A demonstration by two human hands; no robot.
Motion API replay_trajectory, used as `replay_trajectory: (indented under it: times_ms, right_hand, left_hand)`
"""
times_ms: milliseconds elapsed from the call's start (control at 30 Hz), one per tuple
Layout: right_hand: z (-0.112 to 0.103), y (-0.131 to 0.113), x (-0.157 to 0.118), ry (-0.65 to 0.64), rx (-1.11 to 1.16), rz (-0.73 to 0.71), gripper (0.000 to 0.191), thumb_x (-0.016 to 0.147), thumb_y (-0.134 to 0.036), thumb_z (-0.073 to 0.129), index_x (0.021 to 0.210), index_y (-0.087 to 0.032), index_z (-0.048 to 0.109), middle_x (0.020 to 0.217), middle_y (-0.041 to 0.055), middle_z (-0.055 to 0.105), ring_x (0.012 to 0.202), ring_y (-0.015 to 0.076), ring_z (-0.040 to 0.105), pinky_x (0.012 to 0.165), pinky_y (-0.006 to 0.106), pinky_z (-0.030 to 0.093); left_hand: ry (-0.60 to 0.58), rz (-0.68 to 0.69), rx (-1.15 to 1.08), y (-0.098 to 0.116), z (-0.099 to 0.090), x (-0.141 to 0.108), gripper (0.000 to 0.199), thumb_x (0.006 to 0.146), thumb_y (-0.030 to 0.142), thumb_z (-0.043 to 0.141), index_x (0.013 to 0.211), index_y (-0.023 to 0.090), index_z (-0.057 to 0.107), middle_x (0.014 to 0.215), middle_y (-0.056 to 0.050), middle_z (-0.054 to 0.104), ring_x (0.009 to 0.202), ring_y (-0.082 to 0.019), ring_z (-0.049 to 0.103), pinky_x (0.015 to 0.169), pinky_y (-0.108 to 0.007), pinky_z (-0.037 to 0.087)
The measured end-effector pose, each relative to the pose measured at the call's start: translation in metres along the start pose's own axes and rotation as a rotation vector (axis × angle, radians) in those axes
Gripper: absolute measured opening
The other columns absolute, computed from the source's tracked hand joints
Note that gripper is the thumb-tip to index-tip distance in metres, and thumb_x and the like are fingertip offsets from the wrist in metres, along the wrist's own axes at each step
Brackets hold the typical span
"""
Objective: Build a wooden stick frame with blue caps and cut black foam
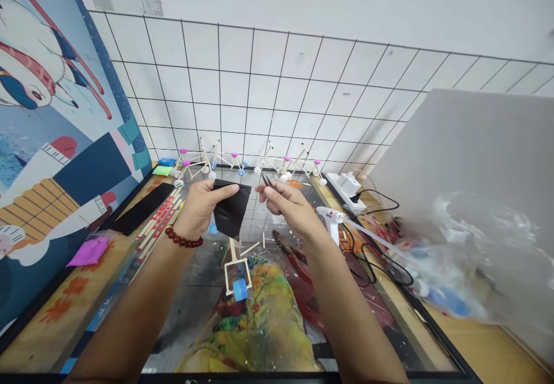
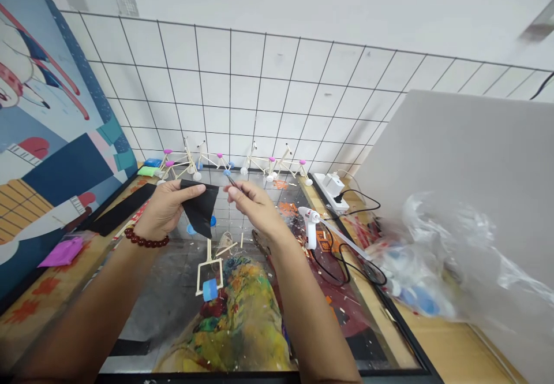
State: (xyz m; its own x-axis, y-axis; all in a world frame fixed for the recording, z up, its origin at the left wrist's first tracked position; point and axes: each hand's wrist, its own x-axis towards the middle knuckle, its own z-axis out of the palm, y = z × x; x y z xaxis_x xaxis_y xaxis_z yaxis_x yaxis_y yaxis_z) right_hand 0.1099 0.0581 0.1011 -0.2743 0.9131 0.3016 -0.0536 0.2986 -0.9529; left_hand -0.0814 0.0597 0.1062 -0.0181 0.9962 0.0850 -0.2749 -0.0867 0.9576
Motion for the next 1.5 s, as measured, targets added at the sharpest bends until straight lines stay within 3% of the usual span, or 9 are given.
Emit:
replay_trajectory:
  times_ms: [133, 300, 900, 1500]
  right_hand:
    - [-0.011, -0.003, -0.004, -0.186, -0.016, 0.068, 0.043, 0.085, -0.056, 0.055, 0.092, -0.016, 0.069, 0.073, -0.0001, 0.053, 0.053, 0.0073, 0.031, 0.048, 0.024, 0.023]
    - [-0.014, -0.004, -0.007, -0.300, -0.053, 0.171, 0.050, 0.087, -0.060, 0.050, 0.094, -0.014, 0.070, 0.065, -0.0018, 0.049, 0.050, 0.0068, 0.034, 0.047, 0.023, 0.022]
    - [-0.017, -0.003, -0.005, -0.258, -0.043, 0.240, 0.050, 0.087, -0.060, 0.050, 0.087, -0.015, 0.069, 0.055, -0.0036, 0.050, 0.043, 0.0052, 0.034, 0.043, 0.022, 0.021]
    - [-0.017, 0.000, -0.004, -0.273, -0.024, 0.232, 0.050, 0.088, -0.059, 0.049, 0.087, -0.013, 0.069, 0.056, -0.0023, 0.051, 0.042, 0.0054, 0.037, 0.042, 0.022, 0.021]
  left_hand:
    - [-0.005, 0.024, -0.019, 0.003, -0.004, 0.002, 0.023, 0.054, 0.029, 0.087, 0.064, 0.015, 0.073, 0.066, -0.004, 0.072, 0.059, -0.015, 0.063, 0.060, -0.026, 0.050]
    - [-0.035, 0.031, 0.004, 0.005, -0.006, 0.001, 0.024, 0.054, 0.030, 0.087, 0.065, 0.014, 0.073, 0.066, -0.005, 0.072, 0.059, -0.015, 0.064, 0.059, -0.026, 0.050]
    - [-0.104, -0.001, 0.031, 0.007, -0.004, -0.001, 0.021, 0.057, 0.029, 0.086, 0.067, 0.014, 0.075, 0.067, -0.006, 0.074, 0.058, -0.015, 0.065, 0.057, -0.025, 0.051]
    - [-0.046, 0.015, 0.045, 0.006, -0.004, -0.001, 0.025, 0.055, 0.030, 0.088, 0.067, 0.012, 0.074, 0.066, -0.005, 0.073, 0.058, -0.015, 0.065, 0.055, -0.023, 0.052]
